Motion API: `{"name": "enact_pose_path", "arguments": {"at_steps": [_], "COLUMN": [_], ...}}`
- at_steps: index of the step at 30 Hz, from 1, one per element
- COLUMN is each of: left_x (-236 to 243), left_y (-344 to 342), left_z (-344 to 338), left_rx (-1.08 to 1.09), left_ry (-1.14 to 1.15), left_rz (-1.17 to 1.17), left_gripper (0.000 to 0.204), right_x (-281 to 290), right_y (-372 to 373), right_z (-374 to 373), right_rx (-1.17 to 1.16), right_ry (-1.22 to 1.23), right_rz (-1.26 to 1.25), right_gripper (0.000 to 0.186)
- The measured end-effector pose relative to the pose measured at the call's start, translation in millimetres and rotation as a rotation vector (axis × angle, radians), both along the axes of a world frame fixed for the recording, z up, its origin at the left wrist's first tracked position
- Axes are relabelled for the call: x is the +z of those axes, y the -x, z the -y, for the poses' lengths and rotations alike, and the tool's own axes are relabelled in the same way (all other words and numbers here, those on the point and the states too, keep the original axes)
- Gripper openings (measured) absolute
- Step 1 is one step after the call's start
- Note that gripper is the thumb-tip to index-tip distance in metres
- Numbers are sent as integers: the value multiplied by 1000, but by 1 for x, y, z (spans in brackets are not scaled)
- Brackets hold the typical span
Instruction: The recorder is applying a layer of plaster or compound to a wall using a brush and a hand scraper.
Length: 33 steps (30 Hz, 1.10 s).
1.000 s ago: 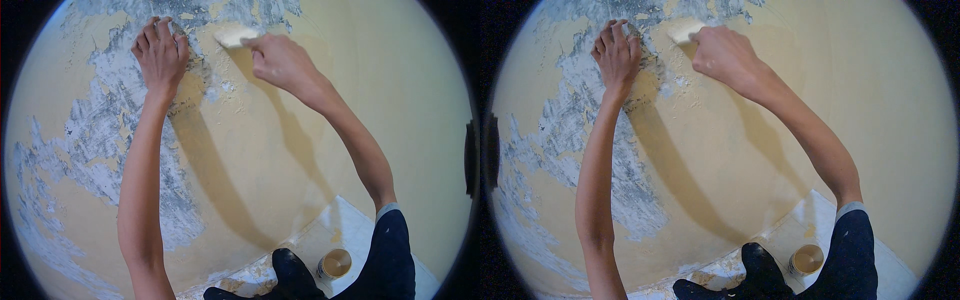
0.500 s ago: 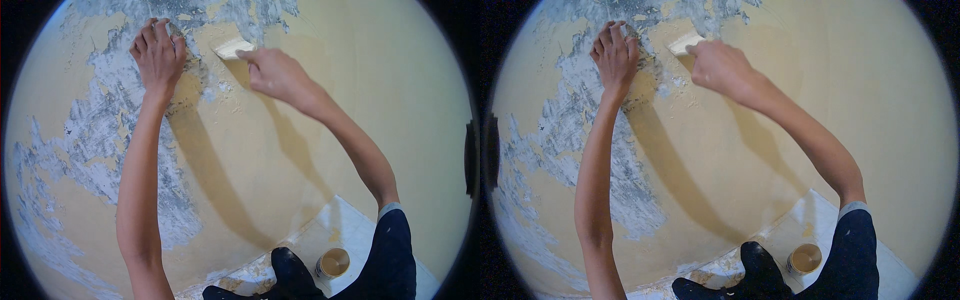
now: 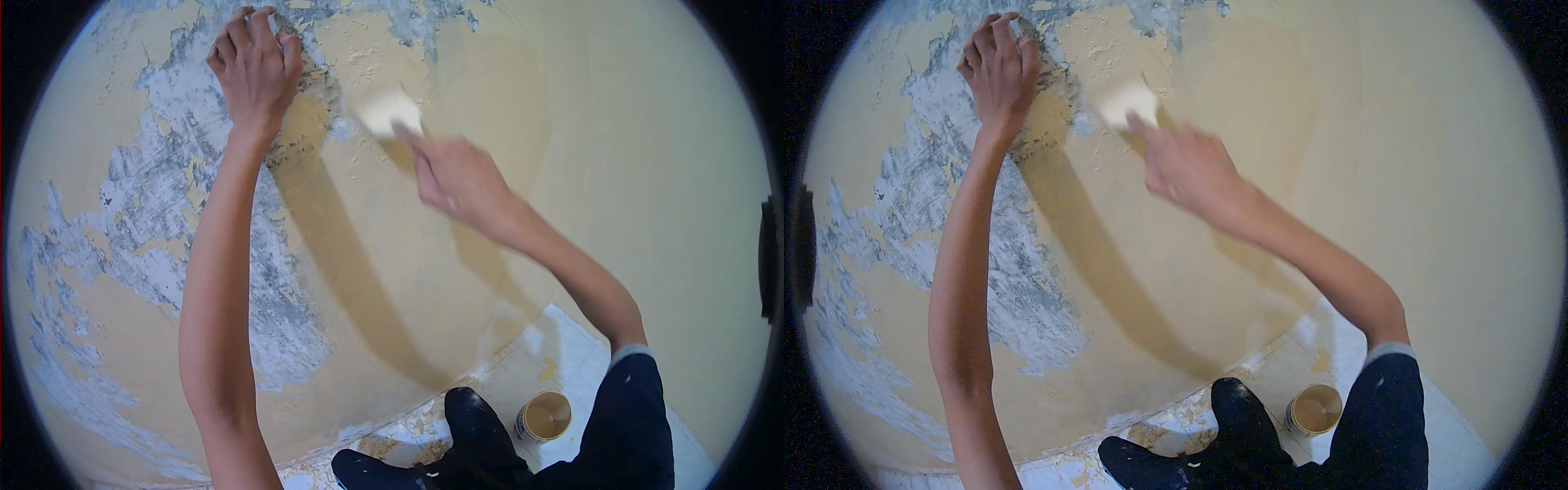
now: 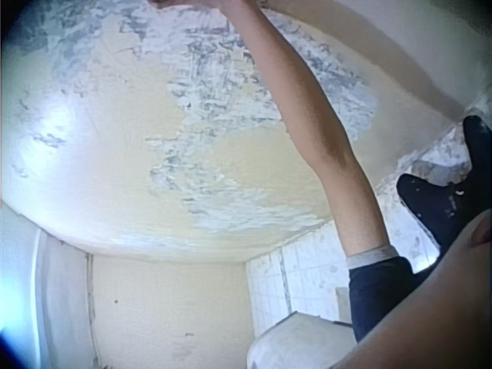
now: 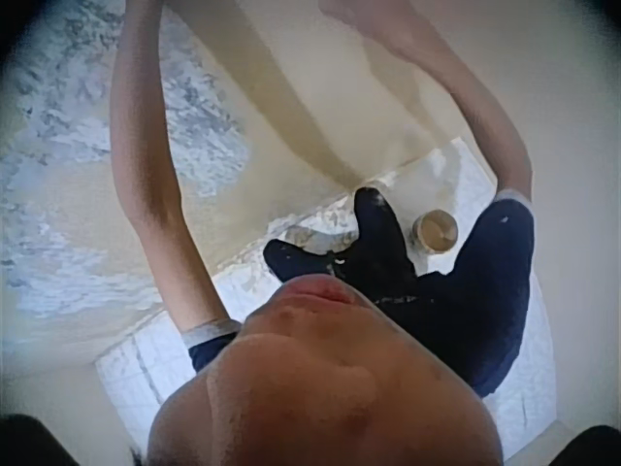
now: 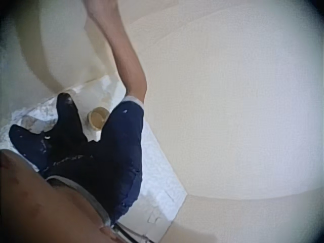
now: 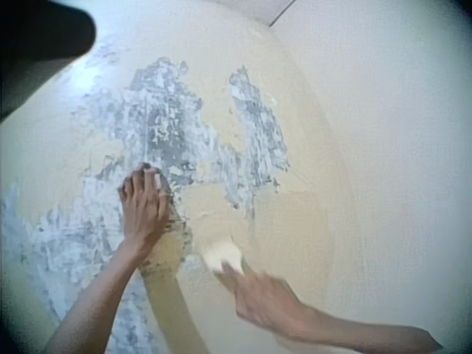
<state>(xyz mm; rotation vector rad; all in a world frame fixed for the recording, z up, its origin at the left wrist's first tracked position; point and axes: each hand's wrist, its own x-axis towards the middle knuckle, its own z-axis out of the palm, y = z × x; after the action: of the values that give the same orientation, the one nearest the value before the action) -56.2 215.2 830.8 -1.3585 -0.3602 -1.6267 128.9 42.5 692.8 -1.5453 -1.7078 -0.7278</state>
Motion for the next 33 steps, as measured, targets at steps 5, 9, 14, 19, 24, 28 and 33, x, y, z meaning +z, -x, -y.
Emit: {"name": "enact_pose_path", "arguments": {"at_steps": [5,9,14,19,24,28,33], "left_x": [-2,-3,-2,-2,-3,-2,-3], "left_y": [-6,-5,-4,-6,-5,-5,-5], "left_z": [9,11,7,6,7,7,9], "left_rx": [54,71,78,69,59,58,39], "left_ry": [115,109,91,117,63,79,78], "left_rz": [71,65,78,89,62,76,73], "left_gripper": [44,44,44,43,42,41,41], "right_x": [4,48,-6,1,-1,-14,-10], "right_y": [-12,-3,12,-2,14,2,-14], "right_z": [40,12,24,36,21,48,54], "right_rx": [94,146,-25,41,-99,39,177], "right_ry": [97,-285,14,58,148,29,-203], "right_rz": [41,98,110,16,100,68,-326], "right_gripper": [40,39,44,43,40,36,39]}}
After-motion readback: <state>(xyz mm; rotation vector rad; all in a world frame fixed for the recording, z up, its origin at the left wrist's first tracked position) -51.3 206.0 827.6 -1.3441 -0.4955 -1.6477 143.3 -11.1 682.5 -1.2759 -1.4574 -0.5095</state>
